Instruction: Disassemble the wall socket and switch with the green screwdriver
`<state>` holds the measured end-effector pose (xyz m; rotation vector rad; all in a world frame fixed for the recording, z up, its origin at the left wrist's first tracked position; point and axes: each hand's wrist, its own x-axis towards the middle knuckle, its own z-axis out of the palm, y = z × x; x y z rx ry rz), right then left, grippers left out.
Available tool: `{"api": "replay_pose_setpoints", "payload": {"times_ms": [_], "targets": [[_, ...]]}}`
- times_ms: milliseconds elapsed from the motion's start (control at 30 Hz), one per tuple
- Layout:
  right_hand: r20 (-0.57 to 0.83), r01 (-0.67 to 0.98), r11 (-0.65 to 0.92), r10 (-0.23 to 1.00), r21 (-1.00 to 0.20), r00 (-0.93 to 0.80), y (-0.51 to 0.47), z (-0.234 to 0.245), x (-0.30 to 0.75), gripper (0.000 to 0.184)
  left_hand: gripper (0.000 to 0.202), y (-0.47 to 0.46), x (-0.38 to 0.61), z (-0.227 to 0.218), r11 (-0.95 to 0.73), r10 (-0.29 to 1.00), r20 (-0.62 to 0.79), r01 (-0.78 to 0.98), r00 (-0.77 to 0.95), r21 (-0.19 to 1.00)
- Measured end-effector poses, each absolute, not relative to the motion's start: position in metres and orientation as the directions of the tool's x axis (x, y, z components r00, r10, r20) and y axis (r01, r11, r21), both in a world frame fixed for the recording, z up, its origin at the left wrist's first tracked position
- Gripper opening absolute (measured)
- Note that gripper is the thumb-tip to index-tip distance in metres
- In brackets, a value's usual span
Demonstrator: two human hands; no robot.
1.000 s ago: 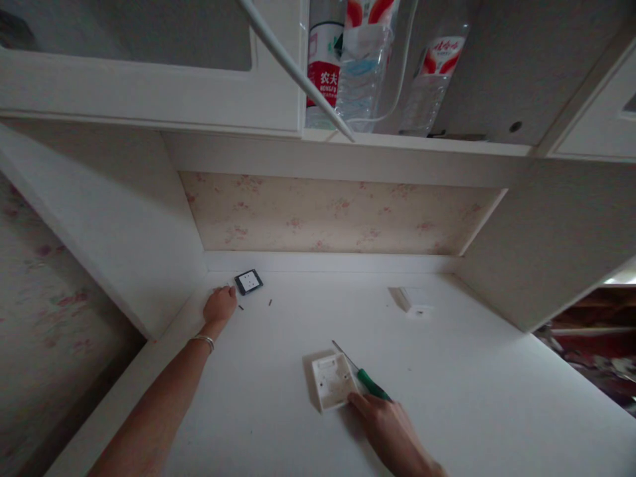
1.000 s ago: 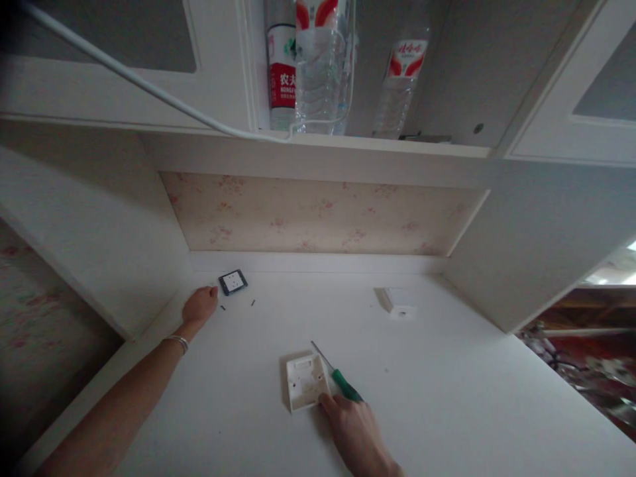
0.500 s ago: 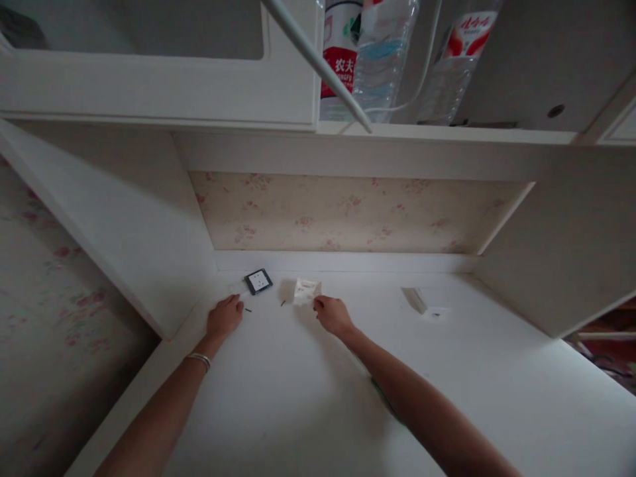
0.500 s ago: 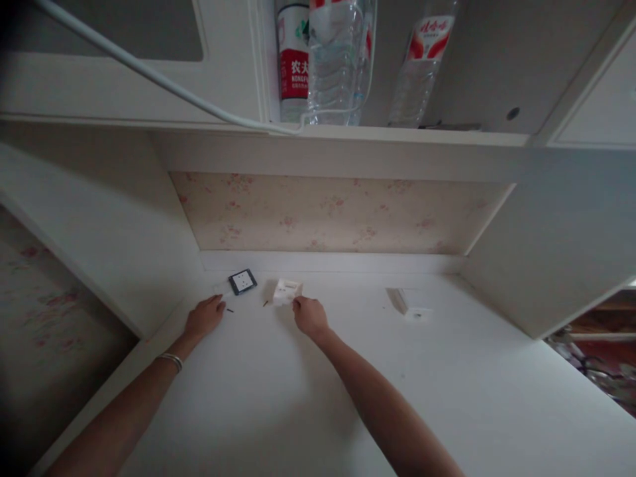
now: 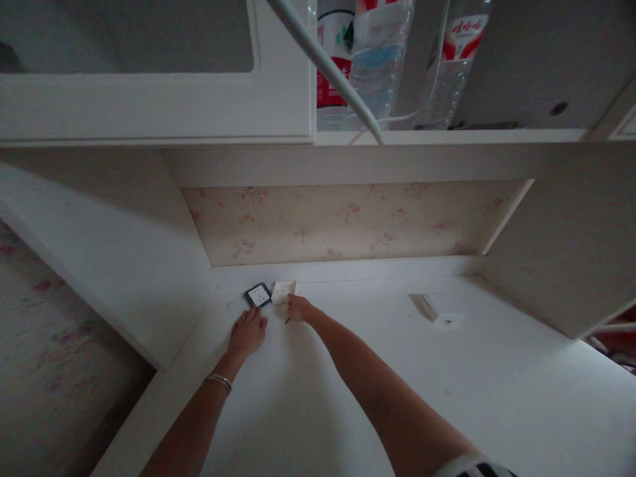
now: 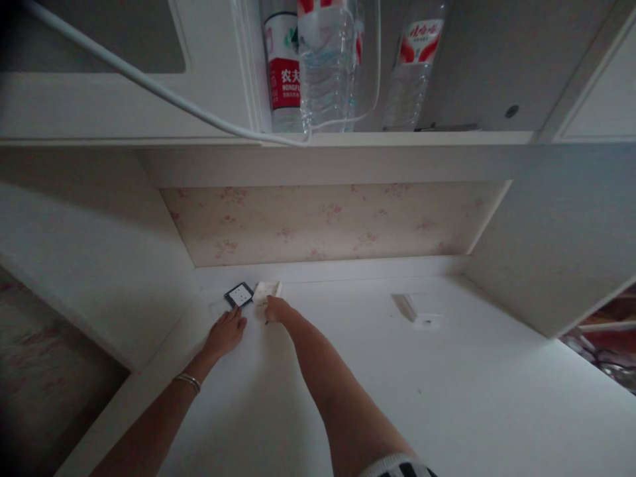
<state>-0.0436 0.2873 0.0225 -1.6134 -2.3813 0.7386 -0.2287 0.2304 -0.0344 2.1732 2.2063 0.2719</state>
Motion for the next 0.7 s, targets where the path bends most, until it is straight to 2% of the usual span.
{"api": "replay_pose_setpoints", "payload": {"times_ms": [200, 367, 433, 567, 700], "targets": [[-0.105, 0.775, 0.374, 0.867, -0.509, -0.487, 0.271, 0.028, -0.031, 0.034, 0.048, 0.242, -0.234, -0.035, 0.065, 0.997, 0.022, 0.983, -0.069, 0.17], [-0.032, 0.791, 0.355, 0.904, -0.498, -0.426, 0.236, 0.033, 0.034, 0.031, 0.047, 0.247, -0.233, -0.023, 0.078, 0.997, 0.002, 0.98, -0.079, 0.185], [-0.011, 0.836, 0.277, 0.947, -0.474, -0.32, 0.225, 0.035, 0.075, 0.027, 0.047, 0.246, -0.23, -0.018, 0.072, 0.997, 0.018, 0.979, -0.077, 0.189], [0.048, 0.913, 0.026, 0.999, -0.408, -0.007, 0.214, 0.042, 0.173, 0.029, 0.047, 0.23, -0.221, -0.01, 0.045, 0.994, 0.085, 0.978, -0.063, 0.203], [0.119, 0.898, -0.268, 0.938, -0.348, 0.326, 0.204, 0.049, 0.267, 0.039, 0.043, 0.195, -0.206, -0.011, -0.135, 0.965, 0.25, 0.96, 0.072, 0.245]]}}
